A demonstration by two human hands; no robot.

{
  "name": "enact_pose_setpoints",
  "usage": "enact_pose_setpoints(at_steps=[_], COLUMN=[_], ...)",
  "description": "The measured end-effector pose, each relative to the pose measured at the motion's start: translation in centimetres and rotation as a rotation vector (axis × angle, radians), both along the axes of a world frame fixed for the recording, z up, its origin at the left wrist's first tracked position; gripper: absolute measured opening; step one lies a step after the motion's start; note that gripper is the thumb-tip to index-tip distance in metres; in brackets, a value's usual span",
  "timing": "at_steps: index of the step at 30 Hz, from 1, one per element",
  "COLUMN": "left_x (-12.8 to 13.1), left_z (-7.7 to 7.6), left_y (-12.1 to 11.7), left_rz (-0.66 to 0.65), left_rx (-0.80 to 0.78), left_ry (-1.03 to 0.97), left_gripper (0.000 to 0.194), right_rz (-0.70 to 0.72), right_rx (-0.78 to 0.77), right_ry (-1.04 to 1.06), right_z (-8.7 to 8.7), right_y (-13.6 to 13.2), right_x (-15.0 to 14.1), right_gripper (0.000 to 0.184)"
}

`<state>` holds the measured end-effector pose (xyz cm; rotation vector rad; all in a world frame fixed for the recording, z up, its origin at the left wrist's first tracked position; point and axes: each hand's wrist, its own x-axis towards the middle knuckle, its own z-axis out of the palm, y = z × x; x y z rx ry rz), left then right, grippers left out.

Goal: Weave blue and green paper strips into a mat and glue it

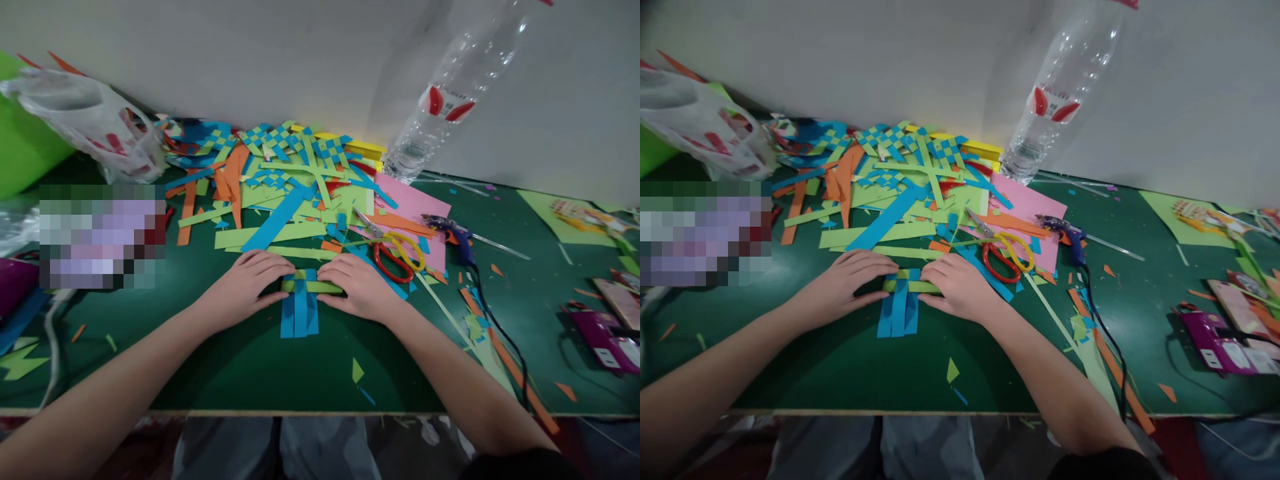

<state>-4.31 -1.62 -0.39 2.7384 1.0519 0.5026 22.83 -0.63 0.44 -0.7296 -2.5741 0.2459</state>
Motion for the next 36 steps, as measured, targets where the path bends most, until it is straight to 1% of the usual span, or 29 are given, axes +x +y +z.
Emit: enact_pose_setpoints(at_steps=[7,11,15,19,25,30,34,36], left_x=[0.1,0.2,0.3,0.4,0.4,0.3,0.4,0.4], left_z=[-0.3,-0.2,-0.1,0.0,0.0,-0.2,0.2,0.5], left_y=[0.0,0.0,0.0,0.0,0.2,0.4,0.4,0.4], left_rz=[0.037,0.047,0.090,0.120,0.143,0.135,0.119,0.093], left_rx=[-0.026,-0.037,-0.029,-0.020,-0.017,-0.019,-0.012,-0.006], left_ry=[-0.005,-0.008,-0.020,-0.017,-0.017,0.003,-0.008,-0.019], left_gripper=[0.038,0.037,0.034,0.032,0.033,0.035,0.035,0.034], right_rz=[-0.011,-0.023,-0.066,-0.100,-0.161,-0.200,-0.195,-0.230], right_rx=[-0.016,0.019,0.036,0.100,0.141,0.149,0.161,0.199], right_ry=[0.019,0.030,0.038,0.062,0.027,0.003,0.002,0.033], right_z=[-0.5,-0.8,-0.9,-1.0,-0.9,-1.1,-0.9,-0.6], right_y=[0.1,0.1,0.0,0.0,0.2,0.2,0.1,0.1], right_x=[-0.1,-0.2,-0.5,-0.7,-0.9,-0.7,-0.3,0.0], right_gripper=[0.021,0.021,0.020,0.019,0.017,0.020,0.020,0.020])
